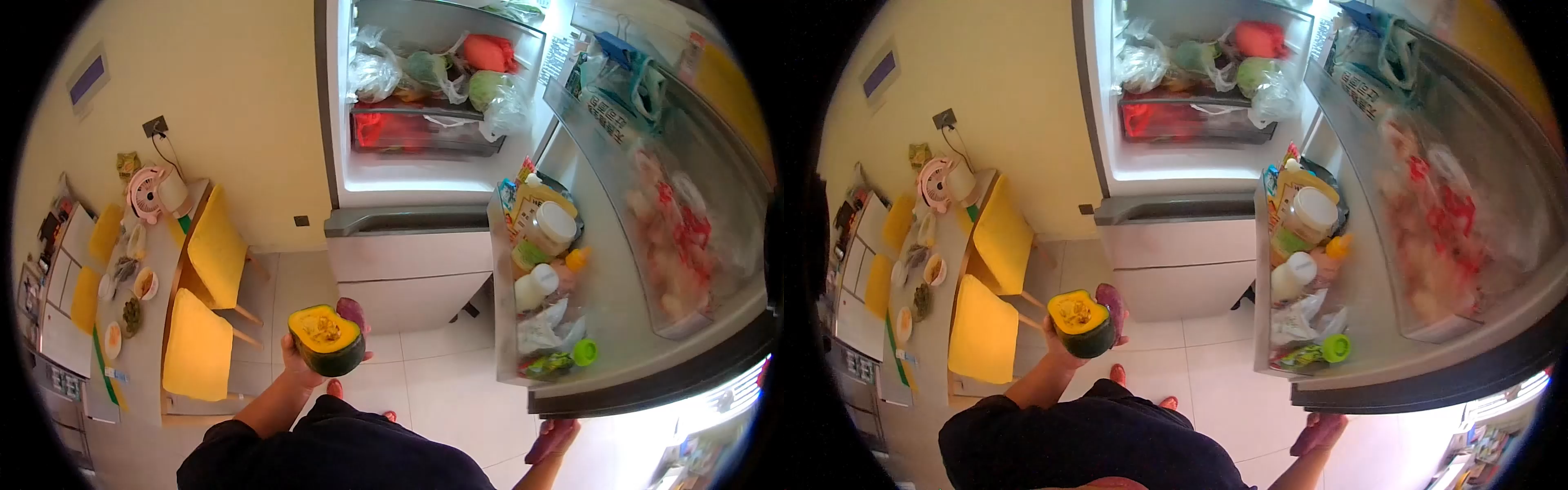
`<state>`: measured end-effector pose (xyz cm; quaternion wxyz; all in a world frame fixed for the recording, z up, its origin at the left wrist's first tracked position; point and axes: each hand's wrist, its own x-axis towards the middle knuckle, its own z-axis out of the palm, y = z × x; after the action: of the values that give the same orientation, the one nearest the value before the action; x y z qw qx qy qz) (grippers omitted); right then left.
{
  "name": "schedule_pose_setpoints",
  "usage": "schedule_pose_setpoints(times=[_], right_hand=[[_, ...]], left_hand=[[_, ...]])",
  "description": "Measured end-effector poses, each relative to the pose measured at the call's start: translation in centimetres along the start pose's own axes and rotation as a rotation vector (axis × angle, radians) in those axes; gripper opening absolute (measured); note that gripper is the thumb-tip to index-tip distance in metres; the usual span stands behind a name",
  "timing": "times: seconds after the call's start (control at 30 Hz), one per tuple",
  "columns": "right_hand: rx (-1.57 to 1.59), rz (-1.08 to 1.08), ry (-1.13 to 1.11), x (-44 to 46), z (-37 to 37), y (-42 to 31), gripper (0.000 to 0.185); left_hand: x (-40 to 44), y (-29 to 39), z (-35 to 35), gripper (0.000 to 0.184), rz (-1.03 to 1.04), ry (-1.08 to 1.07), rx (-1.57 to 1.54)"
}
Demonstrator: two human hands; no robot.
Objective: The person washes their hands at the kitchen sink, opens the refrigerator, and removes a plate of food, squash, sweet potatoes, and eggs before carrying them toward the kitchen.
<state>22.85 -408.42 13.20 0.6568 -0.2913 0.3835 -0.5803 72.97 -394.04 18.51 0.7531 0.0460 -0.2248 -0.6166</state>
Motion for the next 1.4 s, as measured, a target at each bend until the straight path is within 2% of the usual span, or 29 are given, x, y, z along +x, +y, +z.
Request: schedule_pose_setpoints(times=[0.1,0.2,0.33,0.43,0.5,0.53,0.63,0.73,0.77,0.87,0.97,1.0,1.03,1.1,1.23,1.4], right_hand=[[0.028,0.186,0.115,-0.5,4.0,1.9,0.044],[0.017,0.283,0.133,-1.5,5.9,4.3,0.043],[-0.005,0.339,0.067,-2.3,9.0,7.4,0.042],[-0.047,0.472,-0.13,-3.3,12.9,9.0,0.039],[-0.106,0.532,-0.065,-4.9,17.1,9.5,0.037],[0.05,0.453,-0.342,-4.1,16.7,11.6,0.039],[0.048,0.461,-0.542,-3.3,19.7,15.4,0.042],[0.177,0.444,-0.605,-4.5,25.1,18.1,0.044],[0.191,0.434,-0.638,-4.1,25.6,19.4,0.051],[0.175,0.453,-0.664,-3.8,31.2,22.0,0.051],[0.237,0.454,-0.676,-3.6,35.5,24.4,0.055],[0.277,0.471,-0.68,-3.1,36.6,25.1,0.054],[0.317,0.488,-0.685,-2.4,37.5,25.9,0.053],[0.321,0.496,-0.679,-1.1,39.0,27.0,0.052],[0.374,0.544,-0.671,0.2,40.7,28.1,0.05],[0.453,0.619,-0.682,0.9,40.3,28.0,0.048]], left_hand=[[-0.7,-0.1,-0.5,0.083,0.041,0.004,0.053],[-1.9,0.4,-0.7,0.081,0.049,-0.024,0.075],[-3.6,2.2,-1.0,0.078,0.085,0.018,-0.013],[-5.9,4.9,-2.0,0.078,0.124,0.01,-0.007],[-7.6,6.9,-2.6,0.079,0.155,0.023,-0.01],[-8.7,8.1,-3.2,0.082,0.178,0.037,0.02],[-12.7,11.6,-4.7,0.087,0.27,0.096,0.081],[-17.0,14.5,-5.1,0.086,0.378,0.174,0.073],[-18.1,15.5,-4.8,0.086,0.402,0.176,0.089],[-21.4,18.5,-5.8,0.085,0.464,0.16,0.156],[-24.6,20.0,-5.7,0.085,0.509,0.282,0.19],[-24.8,20.6,-5.8,0.085,0.537,0.227,0.219],[-25.2,20.9,-5.8,0.085,0.571,0.273,0.233],[-26.1,20.6,-5.8,0.086,0.647,0.372,0.26],[-26.4,19.7,-6.2,0.087,0.743,0.364,0.22],[-22.8,19.0,-5.9,0.088,0.729,0.335,0.256]])
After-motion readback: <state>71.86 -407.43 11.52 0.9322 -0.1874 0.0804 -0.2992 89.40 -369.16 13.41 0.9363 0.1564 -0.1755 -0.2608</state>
